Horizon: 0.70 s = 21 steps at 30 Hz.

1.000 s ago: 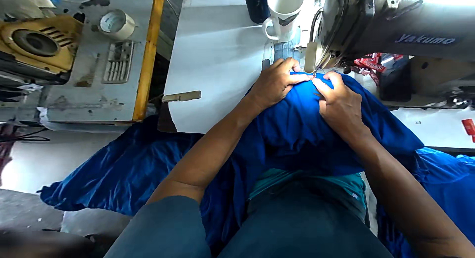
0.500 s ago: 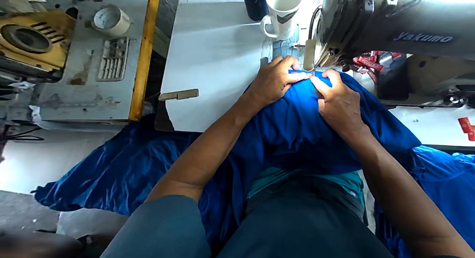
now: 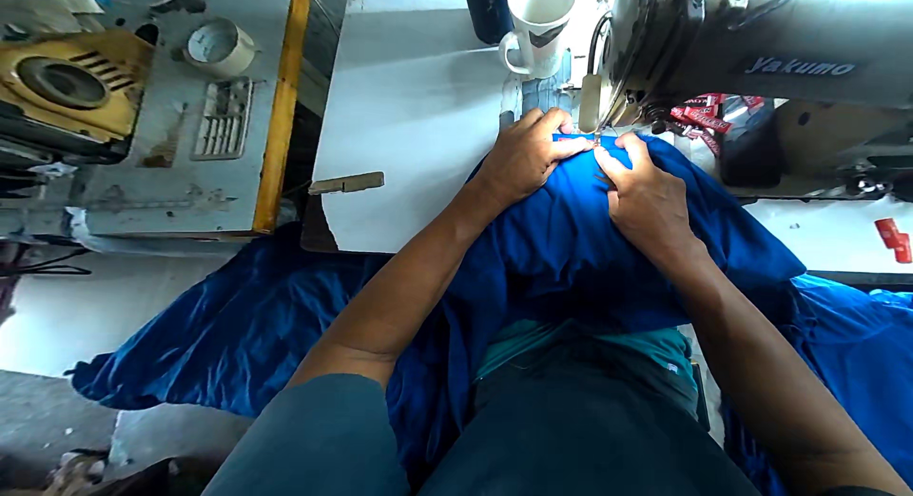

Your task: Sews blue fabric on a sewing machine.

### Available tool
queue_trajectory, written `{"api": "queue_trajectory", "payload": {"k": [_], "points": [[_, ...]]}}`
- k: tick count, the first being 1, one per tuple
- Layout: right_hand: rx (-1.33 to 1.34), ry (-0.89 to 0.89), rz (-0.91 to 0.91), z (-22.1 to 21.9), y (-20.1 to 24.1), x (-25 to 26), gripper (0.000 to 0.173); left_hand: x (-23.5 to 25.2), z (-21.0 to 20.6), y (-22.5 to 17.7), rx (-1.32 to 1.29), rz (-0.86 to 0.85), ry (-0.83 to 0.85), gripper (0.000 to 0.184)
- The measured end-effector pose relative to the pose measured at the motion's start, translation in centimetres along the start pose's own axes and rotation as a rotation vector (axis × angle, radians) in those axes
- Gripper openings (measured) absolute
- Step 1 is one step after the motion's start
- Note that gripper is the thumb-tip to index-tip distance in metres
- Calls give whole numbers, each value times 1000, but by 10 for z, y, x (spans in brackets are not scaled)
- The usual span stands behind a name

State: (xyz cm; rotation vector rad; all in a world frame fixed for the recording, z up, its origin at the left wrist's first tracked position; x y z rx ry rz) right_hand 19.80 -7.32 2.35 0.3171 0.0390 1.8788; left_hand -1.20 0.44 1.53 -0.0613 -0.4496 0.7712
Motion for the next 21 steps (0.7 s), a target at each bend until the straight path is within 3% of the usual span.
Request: {"api": "queue_trajectory", "payload": {"k": [8, 21], "points": [[176, -79, 23, 9, -20, -10, 46, 0, -2, 2, -11, 5, -3, 42], [140, -93, 9, 2, -26, -7, 41, 2, -1, 4, -18, 10, 8, 41]]}}
Point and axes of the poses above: each hand's wrist, its own x-axis towards the middle knuckle, its own z-axis out of the back of the hand, y = z × x, the point moved 1 cm from there along x, towards the middle knuckle, and after that the axes turned 4 degrees about z, right-handed, at the moved point
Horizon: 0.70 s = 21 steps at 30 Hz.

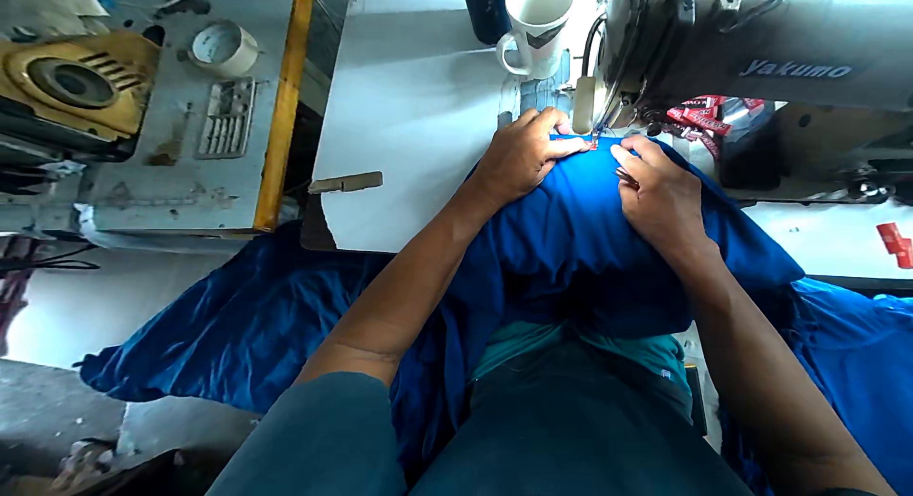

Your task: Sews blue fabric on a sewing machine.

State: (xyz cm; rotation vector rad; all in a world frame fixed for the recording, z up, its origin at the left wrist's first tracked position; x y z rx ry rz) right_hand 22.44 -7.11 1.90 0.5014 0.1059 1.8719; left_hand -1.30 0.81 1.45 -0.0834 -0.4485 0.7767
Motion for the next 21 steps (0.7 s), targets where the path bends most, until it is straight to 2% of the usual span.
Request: {"api": "queue_trajectory", "payload": {"k": [21], "points": [[-27, -26, -6, -5, -8, 10, 40, 6, -2, 7, -12, 6, 9, 44]]}}
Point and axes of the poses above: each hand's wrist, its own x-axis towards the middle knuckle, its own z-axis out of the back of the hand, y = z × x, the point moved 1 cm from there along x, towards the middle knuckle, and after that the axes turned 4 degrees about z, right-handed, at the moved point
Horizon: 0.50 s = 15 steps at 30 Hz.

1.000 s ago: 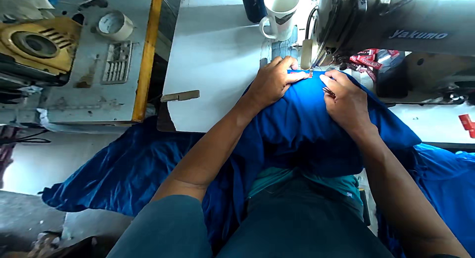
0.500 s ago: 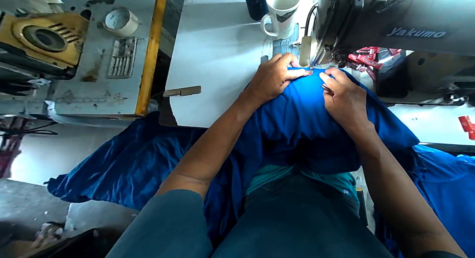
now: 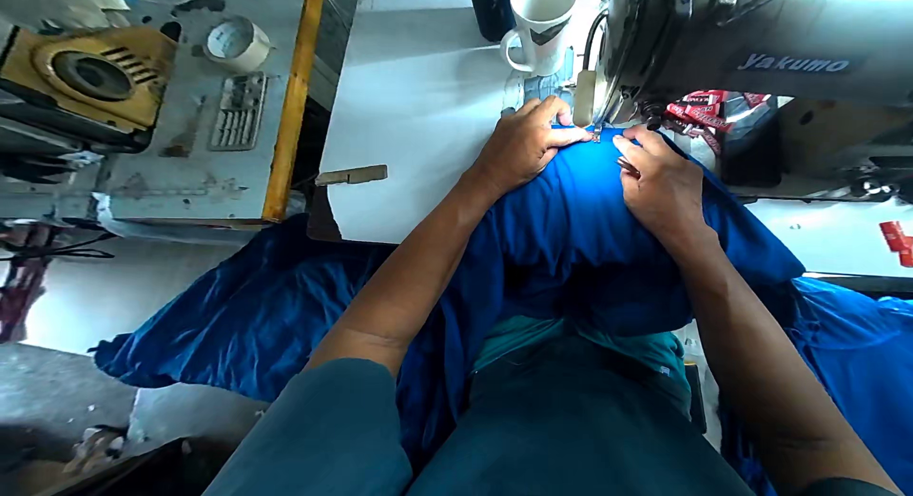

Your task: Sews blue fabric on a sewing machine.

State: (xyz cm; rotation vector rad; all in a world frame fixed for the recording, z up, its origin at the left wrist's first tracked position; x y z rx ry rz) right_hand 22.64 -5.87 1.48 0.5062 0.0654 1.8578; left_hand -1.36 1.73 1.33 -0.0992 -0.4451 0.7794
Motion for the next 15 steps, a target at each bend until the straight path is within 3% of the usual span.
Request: {"api": "queue_trajectory", "payload": {"k": [15], "points": [[-14, -6, -9, 0, 1, 0, 40, -1, -2, 1, 6, 10, -13, 45]]}}
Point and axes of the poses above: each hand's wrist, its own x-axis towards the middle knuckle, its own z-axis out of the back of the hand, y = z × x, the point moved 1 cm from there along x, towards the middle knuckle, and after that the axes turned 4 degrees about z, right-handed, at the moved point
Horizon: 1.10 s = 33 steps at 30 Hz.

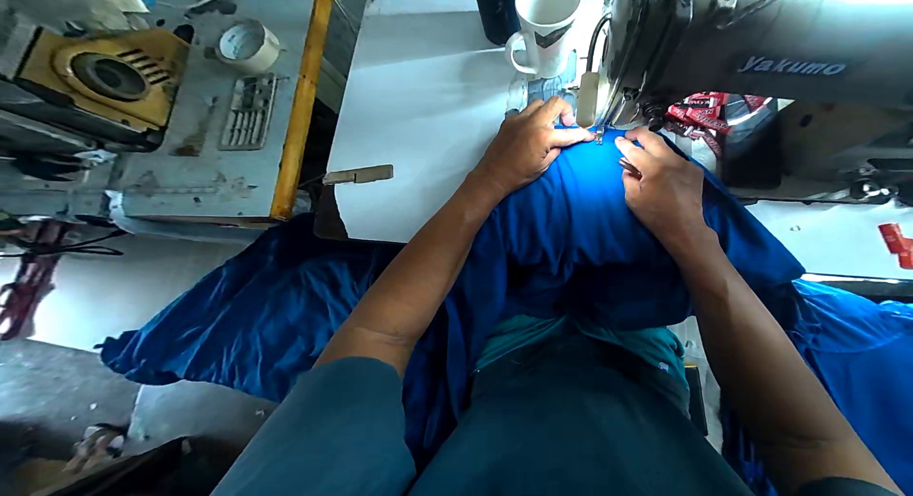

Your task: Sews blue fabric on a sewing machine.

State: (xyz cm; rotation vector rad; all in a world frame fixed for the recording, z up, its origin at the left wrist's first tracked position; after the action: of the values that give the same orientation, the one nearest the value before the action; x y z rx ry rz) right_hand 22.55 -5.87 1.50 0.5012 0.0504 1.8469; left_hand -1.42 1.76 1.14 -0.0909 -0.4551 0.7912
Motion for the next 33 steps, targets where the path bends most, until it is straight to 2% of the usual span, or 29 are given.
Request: {"api": "queue_trajectory", "payload": {"k": [33], "points": [[-16, -14, 9, -1, 1, 0, 40, 0, -2, 0, -7, 11, -5, 43]]}}
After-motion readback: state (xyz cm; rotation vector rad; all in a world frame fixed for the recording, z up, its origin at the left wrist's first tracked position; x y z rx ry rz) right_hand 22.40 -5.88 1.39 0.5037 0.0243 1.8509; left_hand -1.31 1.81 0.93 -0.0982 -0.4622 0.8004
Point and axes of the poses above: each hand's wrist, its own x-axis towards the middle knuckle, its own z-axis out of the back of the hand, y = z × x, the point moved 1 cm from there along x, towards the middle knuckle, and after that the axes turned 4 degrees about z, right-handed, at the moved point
